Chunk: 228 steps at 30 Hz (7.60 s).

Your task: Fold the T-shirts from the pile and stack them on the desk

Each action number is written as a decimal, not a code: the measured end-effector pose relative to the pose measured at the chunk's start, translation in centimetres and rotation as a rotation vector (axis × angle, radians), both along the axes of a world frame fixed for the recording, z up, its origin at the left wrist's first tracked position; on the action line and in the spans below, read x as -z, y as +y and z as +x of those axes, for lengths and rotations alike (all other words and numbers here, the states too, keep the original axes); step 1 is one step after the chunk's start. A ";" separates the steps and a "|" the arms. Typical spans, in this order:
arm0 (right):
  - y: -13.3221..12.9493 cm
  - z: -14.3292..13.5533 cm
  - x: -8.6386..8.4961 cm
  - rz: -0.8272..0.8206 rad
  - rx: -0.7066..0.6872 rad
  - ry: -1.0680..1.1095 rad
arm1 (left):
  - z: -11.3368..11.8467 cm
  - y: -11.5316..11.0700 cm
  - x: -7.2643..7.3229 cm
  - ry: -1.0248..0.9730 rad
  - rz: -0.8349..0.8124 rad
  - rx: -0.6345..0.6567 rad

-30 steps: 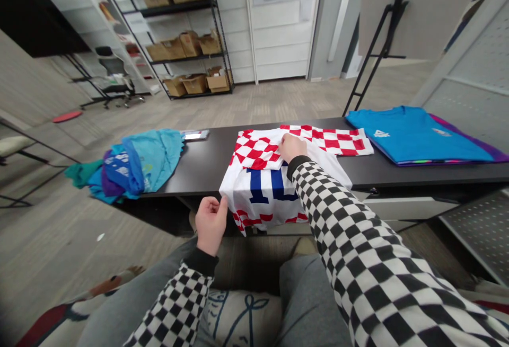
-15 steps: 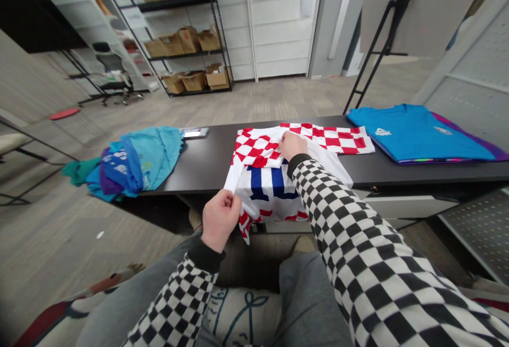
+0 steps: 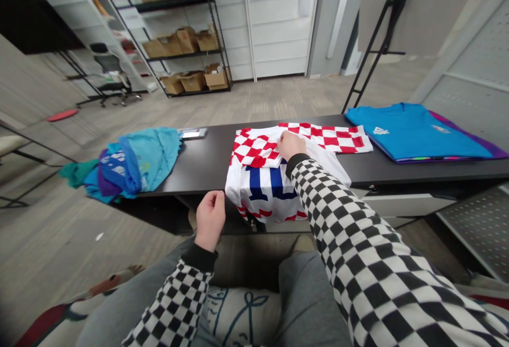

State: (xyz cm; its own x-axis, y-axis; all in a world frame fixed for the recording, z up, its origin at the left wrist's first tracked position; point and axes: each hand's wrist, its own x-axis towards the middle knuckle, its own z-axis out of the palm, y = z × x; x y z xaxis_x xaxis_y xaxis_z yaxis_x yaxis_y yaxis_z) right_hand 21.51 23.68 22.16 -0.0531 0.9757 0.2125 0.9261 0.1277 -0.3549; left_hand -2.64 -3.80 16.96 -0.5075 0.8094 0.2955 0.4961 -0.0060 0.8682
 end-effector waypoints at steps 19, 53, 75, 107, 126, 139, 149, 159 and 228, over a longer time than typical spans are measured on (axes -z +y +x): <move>-5.7 -1.6 -6.1 0.130 -0.025 0.088 | -5.0 14.4 -8.9 0.587 -0.156 0.529; -24.4 -11.4 4.1 -0.279 -0.062 1.398 | -6.2 20.0 -5.8 0.859 -0.218 0.522; -24.4 -11.9 5.0 -0.409 -0.137 1.592 | -5.8 19.9 -6.1 0.904 -0.319 0.532; -24.8 -11.7 5.5 -0.278 -0.207 1.681 | -5.9 19.8 -6.5 0.909 -0.338 0.523; -25.2 -12.2 5.7 -0.230 -0.003 1.634 | -6.1 20.0 -6.3 0.936 -0.320 0.527; -25.5 -12.2 6.4 -0.216 0.056 1.584 | -6.0 19.9 -6.4 0.940 -0.311 0.515; -25.3 -12.2 7.9 -0.187 0.097 1.526 | -6.0 20.0 -6.3 0.928 -0.319 0.514; -24.8 -11.9 9.6 -0.137 0.130 1.408 | -6.2 20.3 -6.0 0.921 -0.316 0.520; -3.9 5.0 0.1 0.208 0.141 0.538 | -8.0 33.2 -5.0 0.696 -0.163 0.444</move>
